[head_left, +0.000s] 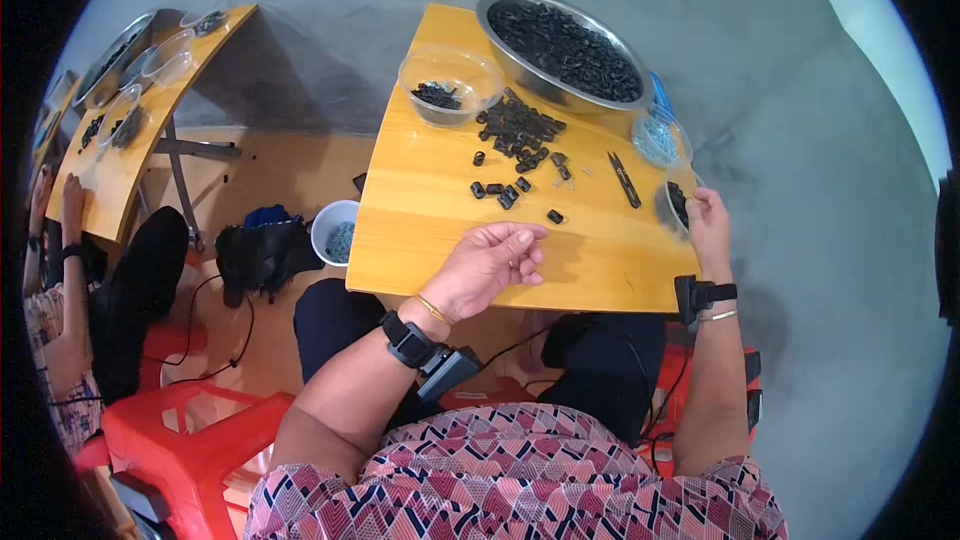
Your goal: The person picks up a black plastic piece and a metal spring, inserts the spring into the piece, and then pushes a small metal pin into it. This assembly process is repeated for several units, which are then placed on the table.
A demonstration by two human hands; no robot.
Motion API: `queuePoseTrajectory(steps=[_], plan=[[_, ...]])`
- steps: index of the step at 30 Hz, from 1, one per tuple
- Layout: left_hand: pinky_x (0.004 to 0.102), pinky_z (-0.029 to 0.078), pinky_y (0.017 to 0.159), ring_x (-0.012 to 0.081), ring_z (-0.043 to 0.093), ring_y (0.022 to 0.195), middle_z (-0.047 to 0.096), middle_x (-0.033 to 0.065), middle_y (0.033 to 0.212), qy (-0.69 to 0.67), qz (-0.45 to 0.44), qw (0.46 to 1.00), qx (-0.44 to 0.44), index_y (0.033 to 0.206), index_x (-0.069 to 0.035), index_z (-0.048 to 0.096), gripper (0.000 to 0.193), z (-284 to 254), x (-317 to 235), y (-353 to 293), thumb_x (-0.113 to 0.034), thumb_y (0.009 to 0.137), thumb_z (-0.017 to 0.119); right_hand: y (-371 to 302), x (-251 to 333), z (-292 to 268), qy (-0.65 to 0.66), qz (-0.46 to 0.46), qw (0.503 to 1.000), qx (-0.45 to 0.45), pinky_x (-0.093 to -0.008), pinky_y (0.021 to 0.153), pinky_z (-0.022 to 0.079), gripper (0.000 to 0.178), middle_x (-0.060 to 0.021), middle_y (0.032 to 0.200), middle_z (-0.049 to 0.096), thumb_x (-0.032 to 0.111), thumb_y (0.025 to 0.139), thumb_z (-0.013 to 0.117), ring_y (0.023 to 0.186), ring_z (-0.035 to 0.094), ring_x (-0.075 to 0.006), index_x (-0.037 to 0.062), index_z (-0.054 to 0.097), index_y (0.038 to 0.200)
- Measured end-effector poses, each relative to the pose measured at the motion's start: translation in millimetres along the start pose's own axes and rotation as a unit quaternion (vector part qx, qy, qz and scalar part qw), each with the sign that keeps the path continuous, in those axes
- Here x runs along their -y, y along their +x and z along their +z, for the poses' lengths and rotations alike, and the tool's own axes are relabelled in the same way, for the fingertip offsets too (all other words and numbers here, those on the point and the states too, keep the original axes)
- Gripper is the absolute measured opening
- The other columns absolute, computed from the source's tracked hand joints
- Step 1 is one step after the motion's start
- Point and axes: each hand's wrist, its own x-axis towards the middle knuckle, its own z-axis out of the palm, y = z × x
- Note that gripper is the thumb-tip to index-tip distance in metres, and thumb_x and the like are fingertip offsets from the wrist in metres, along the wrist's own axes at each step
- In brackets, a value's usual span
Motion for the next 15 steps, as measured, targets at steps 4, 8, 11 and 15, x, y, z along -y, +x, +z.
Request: queuePoseTrajectory(steps=[4,8,11,15], plan=[[0.0304,0.048,0.067,0.0133,0.053,0.066,0.056,0.0052,0.077,-0.002,0.010,1.000,-0.007,0.100,0.001,0.054,0.023,-4,0,-4,-0.017,0.087,0.048,3,60,32,0.002,-0.022,0.999,0.032,-0.0270,0.064,0.045,0.015,-0.0112,0.080,0.057,0.004,0.077,0.054,0.069,0.056,-0.0183,-0.0001,0.054,0.091],[0.0301,0.048,0.067,0.0138,0.053,0.066,0.056,0.0058,0.078,-0.005,0.006,1.000,-0.001,0.097,0.001,0.055,0.021,-4,-1,-5,-0.016,0.087,0.048,-2,102,75,0.045,-0.016,0.975,0.215,-0.0284,0.063,0.045,0.013,-0.0115,0.075,0.058,0.006,0.076,0.055,0.067,0.057,-0.0192,0.0000,0.055,0.087],[0.0302,0.048,0.067,0.0133,0.052,0.065,0.056,0.0057,0.078,-0.009,0.009,1.000,-0.002,0.097,0.001,0.055,0.021,-3,0,-5,-0.016,0.087,0.048,5,116,103,0.064,-0.032,0.952,0.297,-0.0291,0.062,0.045,0.011,-0.0139,0.074,0.059,0.007,0.076,0.054,0.066,0.057,-0.0218,-0.0006,0.054,0.084],[0.0303,0.048,0.067,0.0123,0.050,0.065,0.055,0.0055,0.078,-0.022,0.005,1.000,0.007,0.097,0.001,0.055,0.021,-5,-1,-6,-0.016,0.086,0.048,15,130,129,0.015,-0.079,0.938,0.338,-0.0340,0.064,0.044,0.010,-0.0157,0.077,0.057,0.005,0.074,0.053,0.071,0.055,-0.0283,0.0000,0.053,0.083]])
